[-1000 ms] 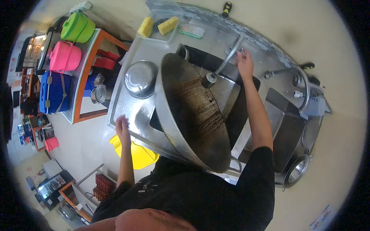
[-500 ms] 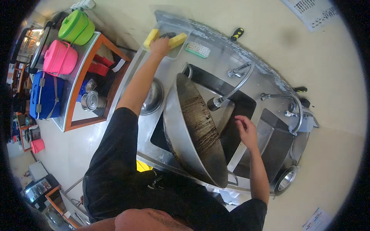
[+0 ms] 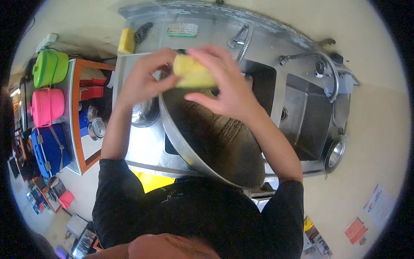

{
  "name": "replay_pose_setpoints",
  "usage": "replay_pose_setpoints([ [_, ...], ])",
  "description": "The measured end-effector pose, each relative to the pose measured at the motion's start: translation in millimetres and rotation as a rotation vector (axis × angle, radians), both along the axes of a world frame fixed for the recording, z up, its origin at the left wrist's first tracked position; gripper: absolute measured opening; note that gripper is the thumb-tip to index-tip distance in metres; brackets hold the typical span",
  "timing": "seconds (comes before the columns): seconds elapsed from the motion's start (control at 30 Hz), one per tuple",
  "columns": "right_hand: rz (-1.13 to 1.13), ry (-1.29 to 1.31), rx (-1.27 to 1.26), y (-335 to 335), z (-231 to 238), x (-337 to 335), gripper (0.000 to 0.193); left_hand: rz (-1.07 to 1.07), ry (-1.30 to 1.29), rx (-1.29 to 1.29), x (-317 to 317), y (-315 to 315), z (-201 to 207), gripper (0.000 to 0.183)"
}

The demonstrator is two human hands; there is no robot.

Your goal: The person picks up a wok from a storage area, carries it to a sink, and washes it by hand using a sponge and water.

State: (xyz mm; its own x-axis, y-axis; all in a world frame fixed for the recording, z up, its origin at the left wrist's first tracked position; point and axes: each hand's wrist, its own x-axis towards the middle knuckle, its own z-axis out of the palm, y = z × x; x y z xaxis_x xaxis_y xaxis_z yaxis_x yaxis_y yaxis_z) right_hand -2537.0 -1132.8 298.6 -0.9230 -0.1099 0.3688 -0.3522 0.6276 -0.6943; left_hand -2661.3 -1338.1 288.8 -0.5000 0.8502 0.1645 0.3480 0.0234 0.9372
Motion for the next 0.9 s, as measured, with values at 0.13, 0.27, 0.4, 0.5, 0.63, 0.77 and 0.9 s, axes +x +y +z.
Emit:
replay_pose_setpoints([
  [0.13, 0.010, -0.176, -0.154, 4, -29, 14, 0.059, 0.046, 0.199, 0.072, 25, -8, 3, 0.028],
  [0.27, -0.109, -0.576, -0.152, 10, -60, 62, 0.052, 0.571, -0.299, 0.239, 26, -81, -41, 0.024],
  [0.4, 0.166, -0.595, -0.073, -33, -79, 92, 0.043, 0.937, -0.428, 0.236, 60, -155, -89, 0.021],
  [0.5, 0.336, -0.871, -0.071, -46, -89, 111, 0.038, 0.978, -0.494, 0.234, 86, -181, -107, 0.020],
  [0.63, 0.455, -0.898, -0.070, -50, -105, 131, 0.030, 0.973, -0.506, 0.181, 107, -195, -116, 0.021],
  [0.77, 0.618, -1.029, 0.151, -42, -115, 146, 0.029, 0.994, -0.467, 0.172, 110, -203, -118, 0.021],
  [0.9, 0.521, -1.181, 0.101, -5, -146, 169, 0.033, 1.084, -0.447, 0.149, 112, -205, -115, 0.018],
])
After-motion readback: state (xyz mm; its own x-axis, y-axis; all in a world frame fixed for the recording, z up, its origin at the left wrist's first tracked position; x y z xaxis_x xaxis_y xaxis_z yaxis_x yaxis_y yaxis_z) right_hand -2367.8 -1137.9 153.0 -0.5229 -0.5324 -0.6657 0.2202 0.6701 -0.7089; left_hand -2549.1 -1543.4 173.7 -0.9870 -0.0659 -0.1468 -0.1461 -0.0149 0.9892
